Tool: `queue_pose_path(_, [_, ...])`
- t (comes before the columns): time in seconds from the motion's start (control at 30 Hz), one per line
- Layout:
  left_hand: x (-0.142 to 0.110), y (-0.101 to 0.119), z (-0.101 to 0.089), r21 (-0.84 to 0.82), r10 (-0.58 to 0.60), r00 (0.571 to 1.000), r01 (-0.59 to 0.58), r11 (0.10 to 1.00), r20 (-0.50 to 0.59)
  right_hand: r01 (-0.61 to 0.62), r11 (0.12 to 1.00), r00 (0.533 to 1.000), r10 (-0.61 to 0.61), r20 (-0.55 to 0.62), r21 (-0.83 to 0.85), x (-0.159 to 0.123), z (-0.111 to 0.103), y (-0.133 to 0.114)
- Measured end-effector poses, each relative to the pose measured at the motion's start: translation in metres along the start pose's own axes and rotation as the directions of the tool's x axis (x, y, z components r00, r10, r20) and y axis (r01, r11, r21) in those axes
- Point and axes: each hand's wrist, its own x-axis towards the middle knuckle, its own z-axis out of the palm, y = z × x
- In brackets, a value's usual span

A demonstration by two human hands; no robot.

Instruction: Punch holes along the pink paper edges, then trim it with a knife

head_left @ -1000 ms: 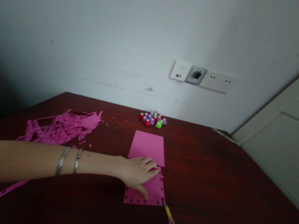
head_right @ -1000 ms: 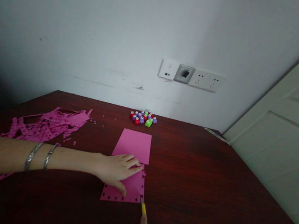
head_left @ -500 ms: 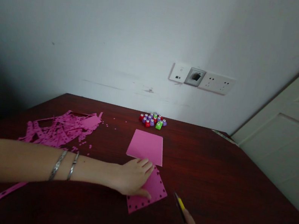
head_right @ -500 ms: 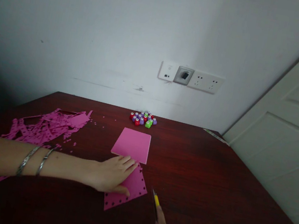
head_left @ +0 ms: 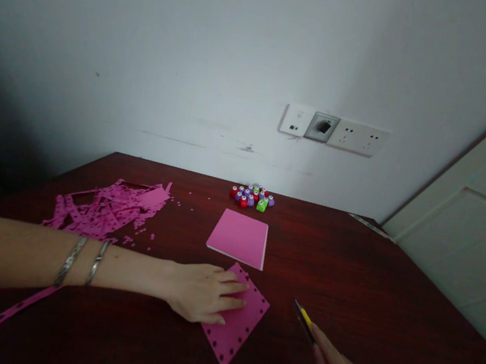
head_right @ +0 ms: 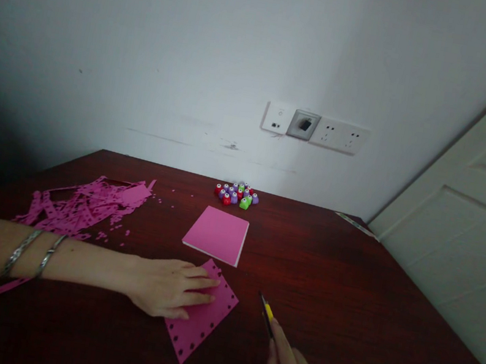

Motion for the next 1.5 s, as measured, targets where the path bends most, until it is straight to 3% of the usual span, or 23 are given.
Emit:
queue_pose_path(0.17, [0.005,0.016,0.007,0.026,-0.175,0.984,0.175,0.984,0.007,0.003,0.998,1.0,-0.004,0.018,0.068,0.014,0.0,-0.023])
queue_pose_path(0.27, [0.009,0.019,0.013,0.042,-0.219,0.976,0.22,0.975,-0.013,0.011,0.994,1.0,-0.014,0.025,0.112,0.022,0.001,-0.037])
queue_pose_path(0.47, [0.011,0.011,0.02,0.03,-0.145,0.989,0.146,0.989,-0.035,0.004,0.985,0.998,-0.016,0.067,0.172,0.031,0.016,-0.043])
queue_pose_path(0.7, [0.01,0.005,0.023,0.021,-0.126,0.99,0.127,0.992,-0.057,0.015,0.992,0.994,-0.028,0.103,0.126,0.04,0.037,-0.04])
queue_pose_path(1.5, [0.013,-0.008,0.027,0.031,-0.082,0.996,0.083,0.996,-0.038,0.023,0.999,0.997,-0.021,0.07,-0.024,0.043,0.048,-0.04])
